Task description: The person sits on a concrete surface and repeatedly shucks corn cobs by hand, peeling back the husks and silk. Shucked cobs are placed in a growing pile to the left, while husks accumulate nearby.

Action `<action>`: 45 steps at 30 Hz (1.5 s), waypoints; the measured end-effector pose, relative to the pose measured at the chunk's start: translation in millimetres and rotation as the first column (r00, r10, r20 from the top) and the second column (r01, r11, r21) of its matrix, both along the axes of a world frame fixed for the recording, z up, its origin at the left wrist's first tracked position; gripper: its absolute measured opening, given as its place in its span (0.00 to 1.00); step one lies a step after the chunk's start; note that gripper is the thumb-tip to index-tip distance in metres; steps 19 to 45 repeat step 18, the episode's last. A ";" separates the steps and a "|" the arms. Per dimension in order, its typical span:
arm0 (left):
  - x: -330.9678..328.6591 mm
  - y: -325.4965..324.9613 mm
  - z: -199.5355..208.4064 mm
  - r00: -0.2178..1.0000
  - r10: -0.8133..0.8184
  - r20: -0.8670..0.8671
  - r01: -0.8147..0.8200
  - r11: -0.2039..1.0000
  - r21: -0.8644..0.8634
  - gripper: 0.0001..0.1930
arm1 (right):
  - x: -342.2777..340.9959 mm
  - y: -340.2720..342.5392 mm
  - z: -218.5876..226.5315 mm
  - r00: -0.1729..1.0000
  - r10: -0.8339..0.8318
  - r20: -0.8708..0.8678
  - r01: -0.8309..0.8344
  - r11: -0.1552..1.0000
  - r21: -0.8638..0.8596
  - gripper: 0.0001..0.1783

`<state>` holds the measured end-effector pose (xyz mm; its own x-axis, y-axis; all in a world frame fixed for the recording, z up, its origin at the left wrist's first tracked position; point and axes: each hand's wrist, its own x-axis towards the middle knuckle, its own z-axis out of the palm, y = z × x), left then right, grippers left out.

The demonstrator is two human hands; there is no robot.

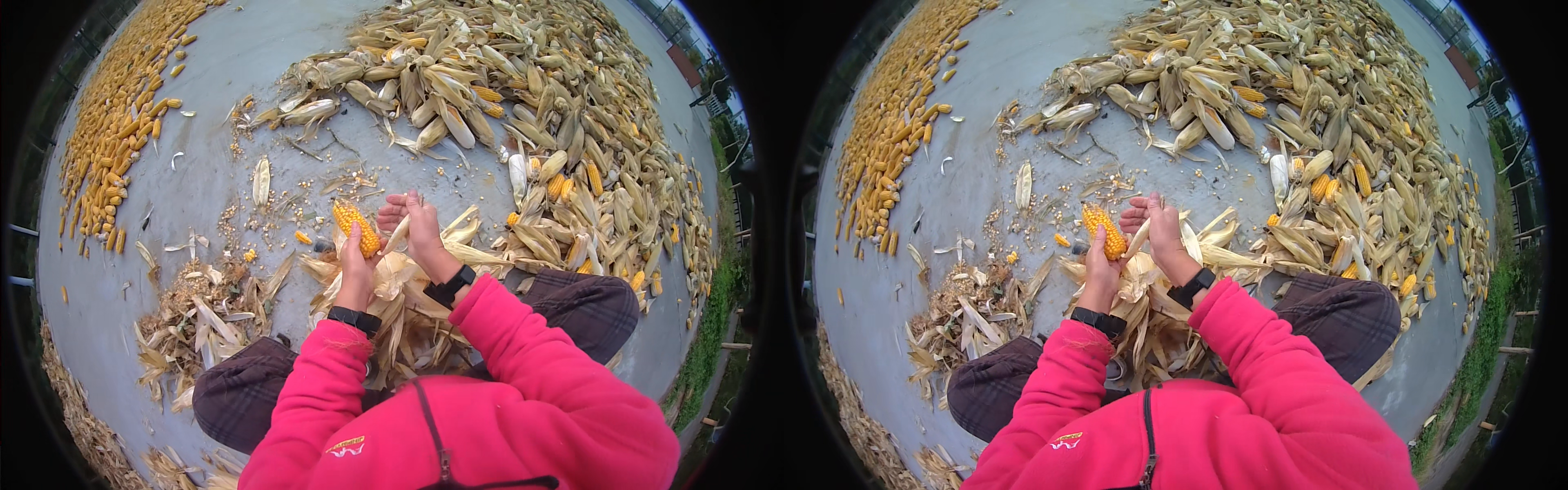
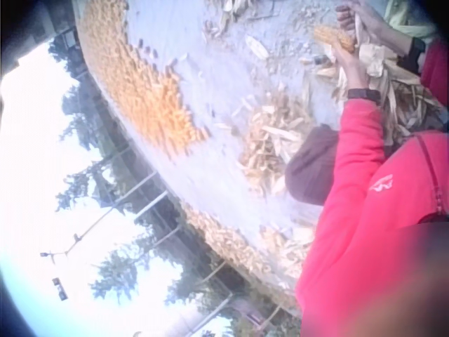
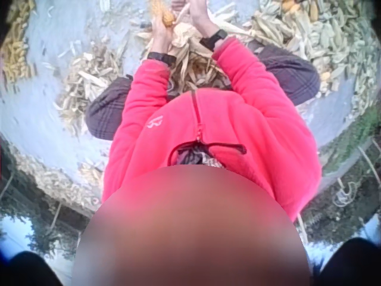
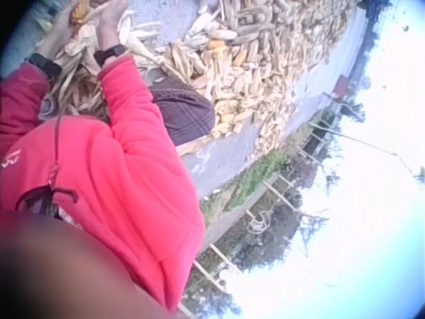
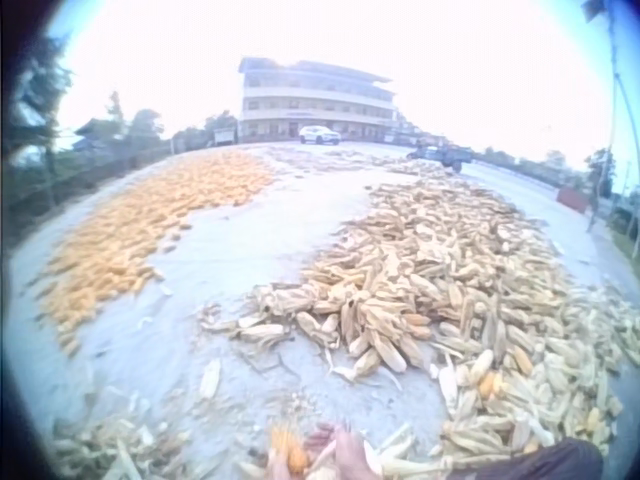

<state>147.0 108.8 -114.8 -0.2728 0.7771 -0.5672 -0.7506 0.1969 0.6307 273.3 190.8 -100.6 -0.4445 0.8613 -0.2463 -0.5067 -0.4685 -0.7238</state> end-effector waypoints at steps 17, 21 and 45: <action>-15.9 -36.4 -32.0 -0.214 -0.785 -0.581 0.518 0.413 -0.749 0.61 | 121.0 21.8 -106.1 0.919 -0.129 0.372 0.312 0.815 -0.488 0.17; -22.6 -41.9 -49.3 -0.285 -0.723 -0.629 0.610 0.369 -0.701 0.64 | 134.8 32.6 -136.4 0.889 -0.293 0.352 0.452 0.679 -0.579 0.21; -22.6 -41.9 -49.3 -0.285 -0.723 -0.629 0.610 0.369 -0.701 0.64 | 134.8 32.6 -136.4 0.889 -0.293 0.352 0.452 0.679 -0.579 0.21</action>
